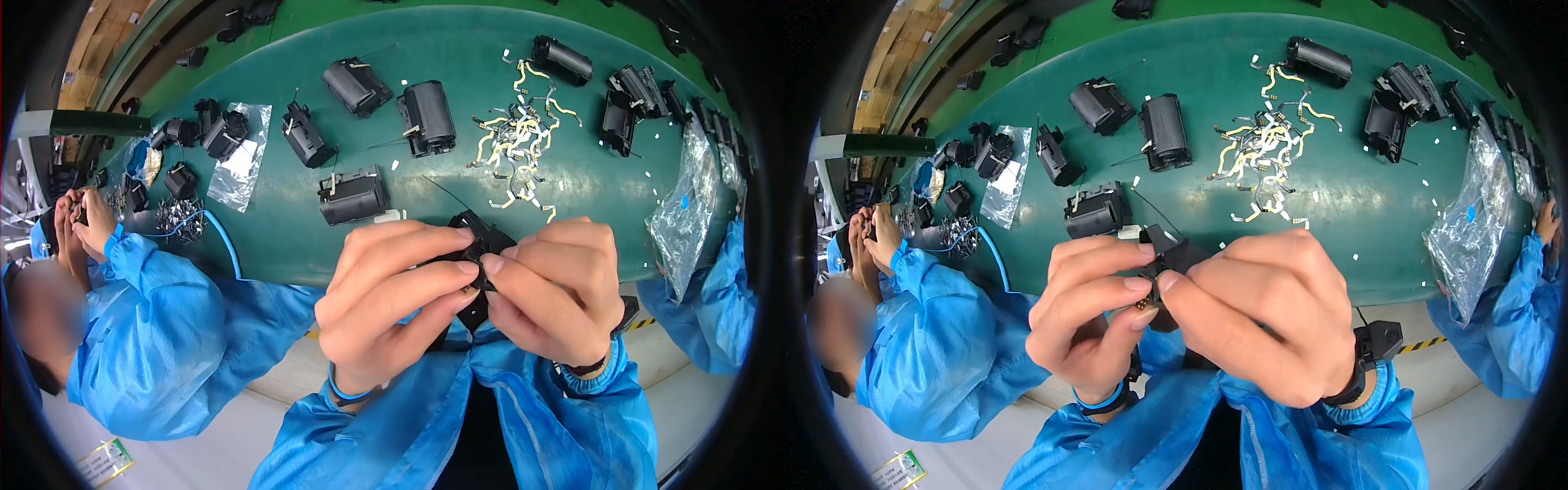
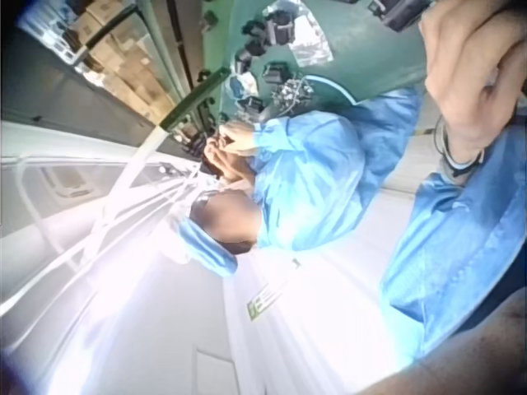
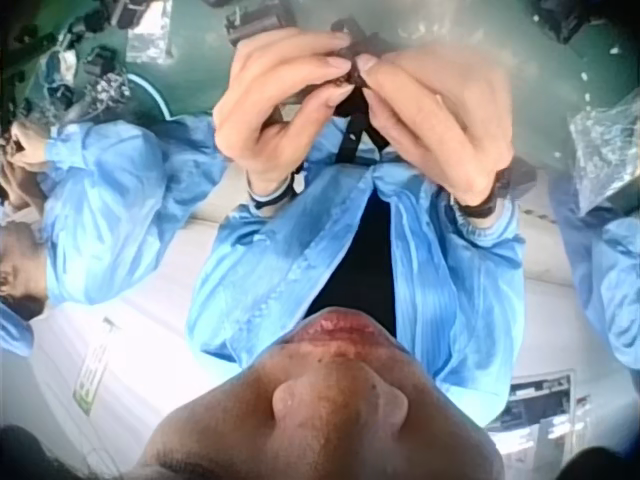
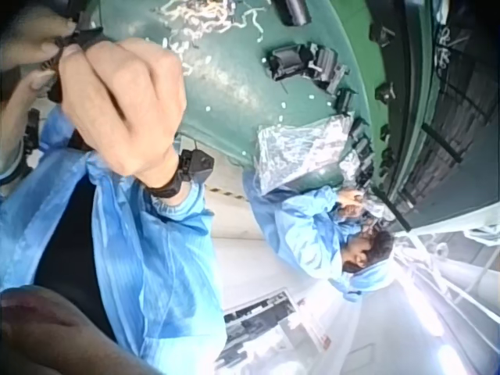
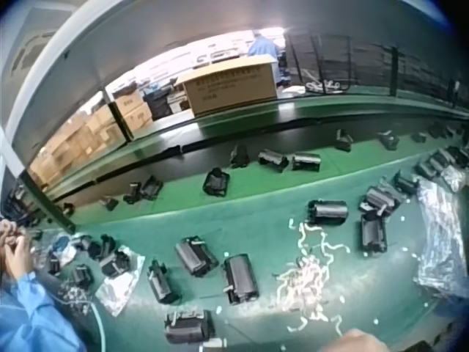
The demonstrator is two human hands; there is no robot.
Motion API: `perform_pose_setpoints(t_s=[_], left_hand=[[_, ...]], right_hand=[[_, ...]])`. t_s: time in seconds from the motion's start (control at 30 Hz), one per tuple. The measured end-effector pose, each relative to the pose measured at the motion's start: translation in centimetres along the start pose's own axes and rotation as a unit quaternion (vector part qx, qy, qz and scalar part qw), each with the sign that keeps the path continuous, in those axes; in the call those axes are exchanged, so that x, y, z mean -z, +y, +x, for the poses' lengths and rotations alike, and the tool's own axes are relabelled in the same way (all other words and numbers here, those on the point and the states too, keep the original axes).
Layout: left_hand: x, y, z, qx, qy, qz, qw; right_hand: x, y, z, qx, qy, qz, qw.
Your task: Assembling small black plastic components and wires on a factory production line.
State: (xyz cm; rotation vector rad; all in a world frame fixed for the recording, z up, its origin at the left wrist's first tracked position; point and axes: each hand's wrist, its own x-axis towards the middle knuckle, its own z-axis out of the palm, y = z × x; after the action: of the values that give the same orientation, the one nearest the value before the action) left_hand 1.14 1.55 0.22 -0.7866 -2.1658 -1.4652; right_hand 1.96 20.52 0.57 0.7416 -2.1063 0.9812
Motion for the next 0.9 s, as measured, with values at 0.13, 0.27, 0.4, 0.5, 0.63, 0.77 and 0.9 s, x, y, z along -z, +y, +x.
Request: perform_pose_setpoints(t_s=[0.13,0.27,0.4,0.5,0.63,0.77,0.9], left_hand=[[-0.2,-0.2,-0.2,0.012,-0.016,-0.022,1.0],[-0.5,-0.3,-0.7,0.041,0.01,-0.068,0.997],[-0.2,-0.3,-0.5,0.022,-0.012,-0.051,0.998],[-0.1,0.2,-0.2,0.044,-0.025,-0.037,0.998],[-0.4,0.3,-0.5,0.119,-0.026,-0.092,0.988],[-0.5,1.0,-0.6,0.196,-0.019,-0.125,0.972],[-0.7,1.1,-0.5,0.22,-0.013,-0.157,0.963]], right_hand=[[0.1,0.4,-0.3,-0.017,-0.021,0.016,1.0],[0.0,0.3,-0.5,0.0,-0.017,-0.006,1.0],[0.3,0.1,-0.3,-0.001,-0.021,-0.016,1.0],[0.3,0.1,-0.3,0.001,-0.023,-0.033,0.999],[0.2,0.2,-0.3,0.019,-0.019,-0.048,0.999],[0.3,0.2,-0.2,0.023,-0.026,-0.056,0.998],[0.6,0.2,-0.3,0.016,-0.046,-0.045,0.998]])
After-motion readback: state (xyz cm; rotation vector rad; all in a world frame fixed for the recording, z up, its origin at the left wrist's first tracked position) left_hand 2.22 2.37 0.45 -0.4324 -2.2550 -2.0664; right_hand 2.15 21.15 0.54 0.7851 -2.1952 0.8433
